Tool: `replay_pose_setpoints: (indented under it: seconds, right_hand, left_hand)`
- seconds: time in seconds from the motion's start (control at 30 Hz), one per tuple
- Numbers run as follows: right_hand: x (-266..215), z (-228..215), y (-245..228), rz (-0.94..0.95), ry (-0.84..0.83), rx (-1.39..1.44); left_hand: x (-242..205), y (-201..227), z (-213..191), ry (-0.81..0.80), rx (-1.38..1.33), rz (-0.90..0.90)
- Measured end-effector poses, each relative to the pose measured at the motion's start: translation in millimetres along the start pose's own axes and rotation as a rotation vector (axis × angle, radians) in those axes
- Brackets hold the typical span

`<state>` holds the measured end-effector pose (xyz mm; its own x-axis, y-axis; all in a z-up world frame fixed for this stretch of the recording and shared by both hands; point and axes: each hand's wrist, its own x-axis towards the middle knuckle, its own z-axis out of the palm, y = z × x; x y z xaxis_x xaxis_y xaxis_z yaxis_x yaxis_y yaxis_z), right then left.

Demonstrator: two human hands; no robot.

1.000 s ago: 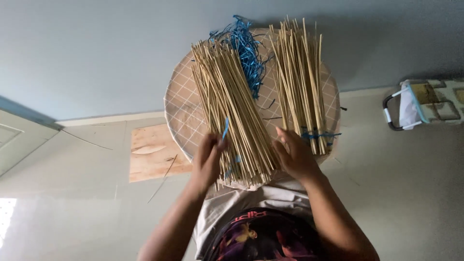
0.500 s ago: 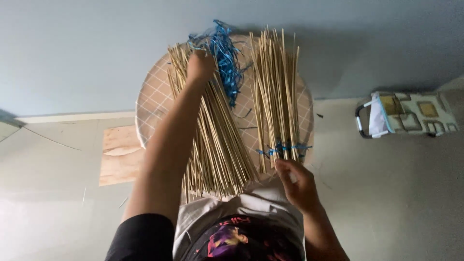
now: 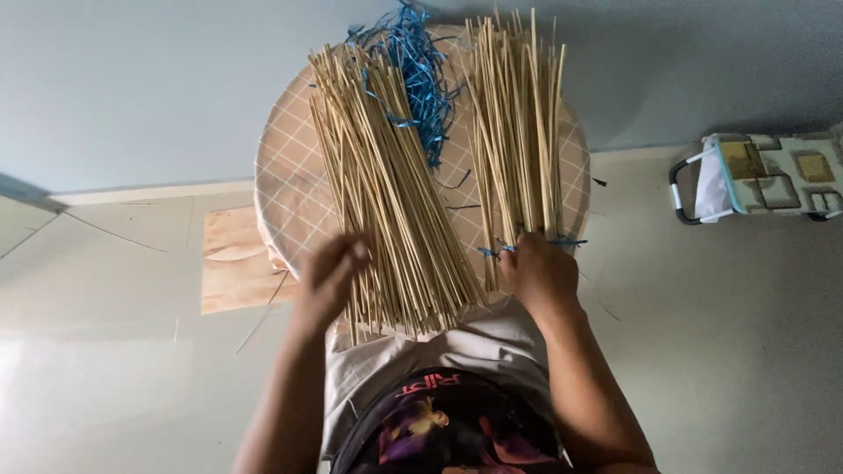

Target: Bundling thin bamboo sticks together using blue plastic string ties.

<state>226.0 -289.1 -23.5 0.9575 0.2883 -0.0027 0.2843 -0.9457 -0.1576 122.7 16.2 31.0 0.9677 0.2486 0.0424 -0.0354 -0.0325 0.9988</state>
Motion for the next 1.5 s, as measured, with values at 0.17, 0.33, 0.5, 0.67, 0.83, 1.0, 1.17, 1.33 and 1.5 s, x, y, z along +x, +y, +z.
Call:
replay_pose_setpoints:
  seconds: [0.17, 0.33, 0.5, 0.67, 0.83, 1.0, 1.17, 1.33, 1.5]
  right_hand:
    - [-11.2, -9.7, -6.0, -0.028, 0.186, 0.142]
    - [-30.2, -19.0, -14.7, -0.083, 0.389, 0.664]
    - [-51.1, -3.6, -33.4, -0.208, 0.513, 0.993]
    - [-67.4, 4.9, -61.3, -0.337, 0.731, 0.911]
    - [-70.6, -18.7, -77.6, -0.448, 0.825, 0.868]
    - [-76.7, -17.9, -70.5, -0.542, 0.784, 0.759]
    - [-65.8, 0.4, -44.0, -0.382, 0.500, 0.973]
    - [-44.6, -35.9, -54.3, -0.439, -0.023, 1.534]
    - [-38.2, -46.5, -62.8, -0.582, 0.060, 1.698]
  left_hand:
    - [-52.8, -50.9, 9.4, -0.036, -0.107, -0.135]
    - [-62.3, -35.5, 20.8, -0.087, -0.063, -0.161]
    - [-62.3, -2.8, 51.4, -0.195, 0.045, -0.058]
    - [-48.2, 17.5, 93.4, -0.213, 0.007, 0.133]
    - [-44.0, 5.1, 105.7, -0.162, -0.267, 0.092]
    - [-44.9, 14.5, 99.8, -0.240, -0.385, 0.034]
    - [-48.8, 17.9, 89.5, -0.359, -0.424, 0.002]
    - [-59.1, 13.1, 84.9, -0.469, -0.244, 0.056]
    - [-66.6, -8.5, 93.8, -0.153, -0.553, 0.040]
